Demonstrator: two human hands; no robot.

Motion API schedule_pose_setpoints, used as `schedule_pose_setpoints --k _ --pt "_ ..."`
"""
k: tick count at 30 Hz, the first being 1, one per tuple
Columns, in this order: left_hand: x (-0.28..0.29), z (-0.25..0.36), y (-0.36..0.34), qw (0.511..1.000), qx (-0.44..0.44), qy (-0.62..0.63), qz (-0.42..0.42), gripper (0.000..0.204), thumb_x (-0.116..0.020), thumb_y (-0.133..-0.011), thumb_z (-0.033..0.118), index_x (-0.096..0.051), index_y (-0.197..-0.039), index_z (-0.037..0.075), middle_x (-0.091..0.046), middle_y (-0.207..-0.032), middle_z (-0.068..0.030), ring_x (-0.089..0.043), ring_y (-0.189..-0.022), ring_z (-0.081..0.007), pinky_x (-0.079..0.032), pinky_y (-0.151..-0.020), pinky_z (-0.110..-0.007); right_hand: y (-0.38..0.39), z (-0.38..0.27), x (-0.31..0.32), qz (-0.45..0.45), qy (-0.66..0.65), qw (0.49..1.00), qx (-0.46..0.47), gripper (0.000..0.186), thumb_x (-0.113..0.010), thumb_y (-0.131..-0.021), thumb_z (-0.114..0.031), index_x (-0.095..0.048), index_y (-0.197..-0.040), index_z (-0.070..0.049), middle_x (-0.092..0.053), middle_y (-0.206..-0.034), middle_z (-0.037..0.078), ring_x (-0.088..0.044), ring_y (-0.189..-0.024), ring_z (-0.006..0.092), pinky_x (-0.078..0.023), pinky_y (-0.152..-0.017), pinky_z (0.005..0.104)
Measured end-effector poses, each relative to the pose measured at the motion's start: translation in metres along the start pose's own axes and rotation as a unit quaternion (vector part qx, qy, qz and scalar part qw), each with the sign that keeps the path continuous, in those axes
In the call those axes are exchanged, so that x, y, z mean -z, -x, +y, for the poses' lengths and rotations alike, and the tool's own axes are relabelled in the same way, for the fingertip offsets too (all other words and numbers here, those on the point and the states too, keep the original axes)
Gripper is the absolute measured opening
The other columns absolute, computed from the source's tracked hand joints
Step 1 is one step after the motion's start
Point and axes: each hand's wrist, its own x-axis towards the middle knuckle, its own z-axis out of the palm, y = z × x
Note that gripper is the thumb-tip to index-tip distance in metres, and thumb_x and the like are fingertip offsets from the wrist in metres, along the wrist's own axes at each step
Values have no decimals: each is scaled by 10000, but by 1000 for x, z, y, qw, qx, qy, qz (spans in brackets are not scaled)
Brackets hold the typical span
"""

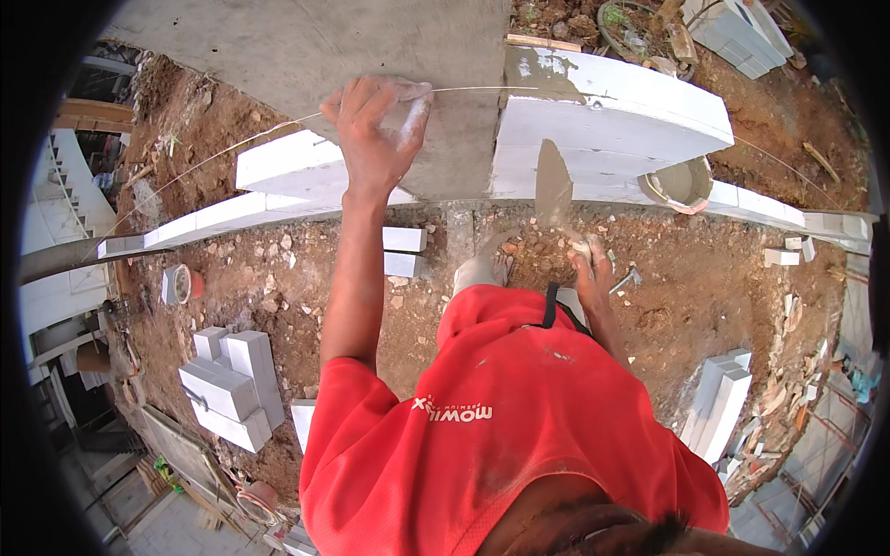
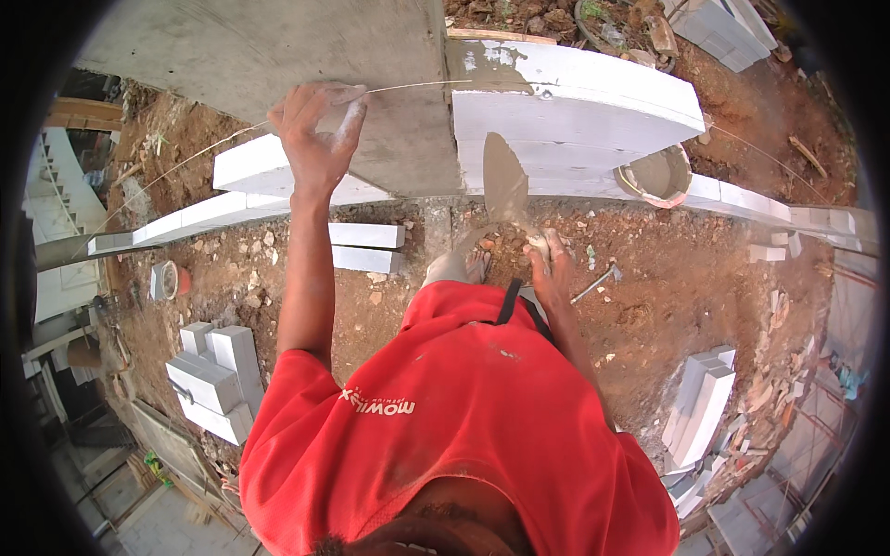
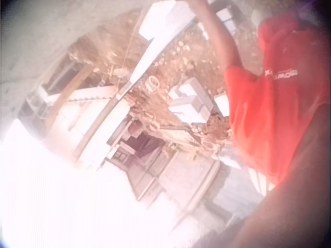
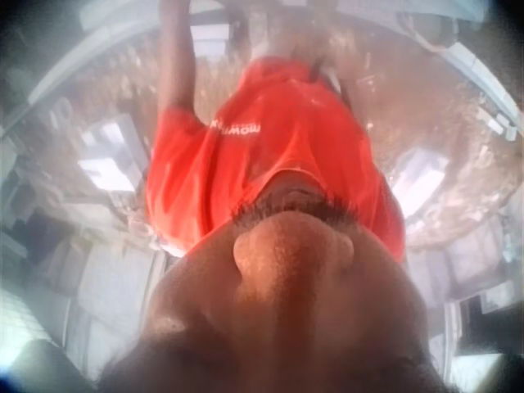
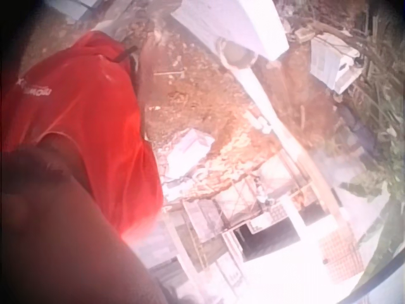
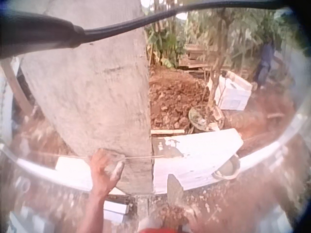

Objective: The person lays white blocks along a low wall, applies mortar with a trowel, and taps blocks into place with a hammer. The person also carries a bucket of mortar and positions blocks for alignment.

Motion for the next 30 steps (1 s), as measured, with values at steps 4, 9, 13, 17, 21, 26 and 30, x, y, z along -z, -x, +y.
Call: schedule_pose_setpoints --k 4,9,13,17,21,26,30 --pt "1 -6 -7 1000 4 -3 3 110 -851 -826 193 -808 -927 179 -753 -938 41 -651 -940 -167 -328 -972 -368 -33 -38 -56 2 11 995 100 332 -730 -946 -209 -599 -1063 72 -626 -934 209 -605 -833 364 -487 -749 453" --pt "1 -4 -12 999 25 -3 -19 109 -863 -814 221 -804 -895 179 -733 -927 36 -635 -949 -173 -329 -970 -382 -76 -47 -122 72 51 986 143 358 -739 -932 -235 -584 -1029 72 -596 -982 286 -592 -853 504 -475 -751 548" --pt "7 0 -14 998 24 -28 -42 129 -863 -825 244 -804 -907 164 -743 -943 30 -639 -952 -181 -340 -972 -388 -81 -38 -143 86 92 991 50 338 -716 -936 -209 -592 -1078 72 -610 -1038 300 -613 -915 525 -480 -777 575" --pt "4 -1 -13 998 32 -37 -41 153 -868 -814 254 -802 -909 153 -737 -947 22 -639 -959 -194 -347 -975 -394 -55 -11 -132 115 162 978 72 369 -712 -944 -224 -600 -1135 70 -637 -1063 297 -630 -938 515 -489 -798 569" --pt "6 2 -16 998 36 -19 -38 149 -867 -816 235 -803 -902 132 -744 -934 -4 -648 -949 -208 -391 -939 -383 -18 -13 -66 89 90 992 -30 372 -693 -963 -231 -604 -1175 62 -659 -1010 277 -634 -906 480 -490 -808 549" --pt "5 -3 -11 996 78 41 -27 163 -879 -793 224 -797 -883 115 -739 -904 -44 -649 -916 -228 -398 -910 -387 -1 -79 62 -32 122 988 -95 411 -642 -1010 -334 -611 -1208 24 -652 -1082 248 -636 -1007 428 -495 -847 510" --pt "8 6 -20 994 77 71 -23 123 -864 -812 146 -807 -890 70 -772 -902 -82 -691 -888 -219 -495 -832 -376 0 -122 82 90 260 961 33 388 -648 -998 -292 -612 -1247 4 -626 -1174 232 -617 -1089 454 -497 -887 516"
